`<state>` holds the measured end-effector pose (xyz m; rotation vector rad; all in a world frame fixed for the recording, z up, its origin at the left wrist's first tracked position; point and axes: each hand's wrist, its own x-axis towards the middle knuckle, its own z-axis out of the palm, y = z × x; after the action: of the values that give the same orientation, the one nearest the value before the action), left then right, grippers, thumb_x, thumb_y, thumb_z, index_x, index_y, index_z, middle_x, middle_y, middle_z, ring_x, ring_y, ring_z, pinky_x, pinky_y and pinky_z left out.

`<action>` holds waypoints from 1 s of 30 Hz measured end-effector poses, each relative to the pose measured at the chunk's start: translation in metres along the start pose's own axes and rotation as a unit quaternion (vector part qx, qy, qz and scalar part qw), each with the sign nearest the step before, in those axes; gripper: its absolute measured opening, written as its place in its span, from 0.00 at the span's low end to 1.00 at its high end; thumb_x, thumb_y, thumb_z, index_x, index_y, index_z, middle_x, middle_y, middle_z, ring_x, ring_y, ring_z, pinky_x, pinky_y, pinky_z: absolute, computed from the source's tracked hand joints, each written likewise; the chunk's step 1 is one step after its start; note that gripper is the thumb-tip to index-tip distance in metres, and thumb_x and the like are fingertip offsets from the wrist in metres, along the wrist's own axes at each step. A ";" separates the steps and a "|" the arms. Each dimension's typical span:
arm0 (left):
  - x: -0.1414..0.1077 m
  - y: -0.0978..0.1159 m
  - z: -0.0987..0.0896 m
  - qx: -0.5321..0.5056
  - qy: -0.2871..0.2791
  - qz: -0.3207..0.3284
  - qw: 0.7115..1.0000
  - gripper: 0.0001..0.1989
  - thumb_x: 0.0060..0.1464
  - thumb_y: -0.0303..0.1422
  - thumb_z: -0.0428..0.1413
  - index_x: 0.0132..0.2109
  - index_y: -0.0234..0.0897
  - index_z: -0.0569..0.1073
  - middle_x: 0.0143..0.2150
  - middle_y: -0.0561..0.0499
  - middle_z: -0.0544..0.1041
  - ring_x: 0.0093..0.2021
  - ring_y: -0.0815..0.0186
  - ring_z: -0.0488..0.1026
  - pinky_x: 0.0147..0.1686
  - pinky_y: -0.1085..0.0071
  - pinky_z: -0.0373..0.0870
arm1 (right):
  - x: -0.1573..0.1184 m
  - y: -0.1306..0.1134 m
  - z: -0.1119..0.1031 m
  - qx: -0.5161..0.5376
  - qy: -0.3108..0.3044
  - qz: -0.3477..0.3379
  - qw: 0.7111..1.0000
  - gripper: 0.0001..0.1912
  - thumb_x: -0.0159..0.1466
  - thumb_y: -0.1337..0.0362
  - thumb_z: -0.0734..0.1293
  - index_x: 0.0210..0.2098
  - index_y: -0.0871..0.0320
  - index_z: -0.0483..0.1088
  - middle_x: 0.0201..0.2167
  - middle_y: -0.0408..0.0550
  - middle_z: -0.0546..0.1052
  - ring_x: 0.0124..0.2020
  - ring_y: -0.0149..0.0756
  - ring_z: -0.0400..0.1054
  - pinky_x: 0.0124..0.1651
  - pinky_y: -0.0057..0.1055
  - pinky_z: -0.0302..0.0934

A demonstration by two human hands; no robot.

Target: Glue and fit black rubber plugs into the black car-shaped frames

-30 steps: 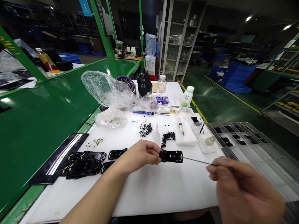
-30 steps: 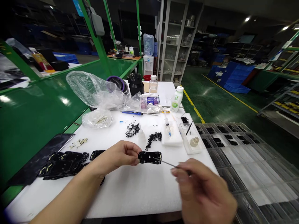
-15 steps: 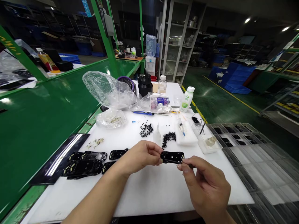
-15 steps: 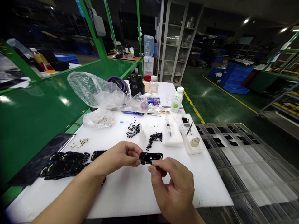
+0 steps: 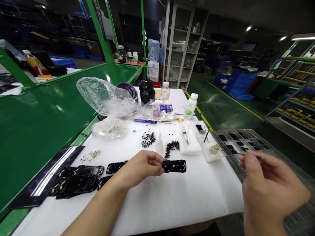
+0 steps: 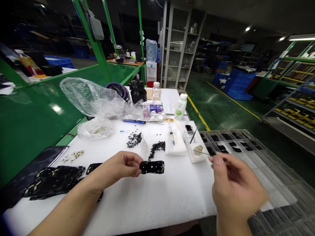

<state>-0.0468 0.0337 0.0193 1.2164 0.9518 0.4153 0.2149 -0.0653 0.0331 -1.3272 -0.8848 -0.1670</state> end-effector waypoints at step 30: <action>0.001 0.001 -0.001 -0.062 -0.002 0.010 0.998 0.09 0.41 0.26 0.64 0.34 0.34 0.78 0.26 0.53 0.77 0.28 0.71 0.70 0.34 0.73 0.66 | -0.061 0.000 0.046 0.085 -0.465 0.105 0.875 0.20 0.60 0.66 0.69 0.52 0.50 0.71 0.40 0.43 0.78 0.34 0.34 0.74 0.38 0.30 0.71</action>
<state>-0.0467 0.0350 0.0200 1.1153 0.8974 0.4809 0.1521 -0.0474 -0.0070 -1.3105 -1.4962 0.7757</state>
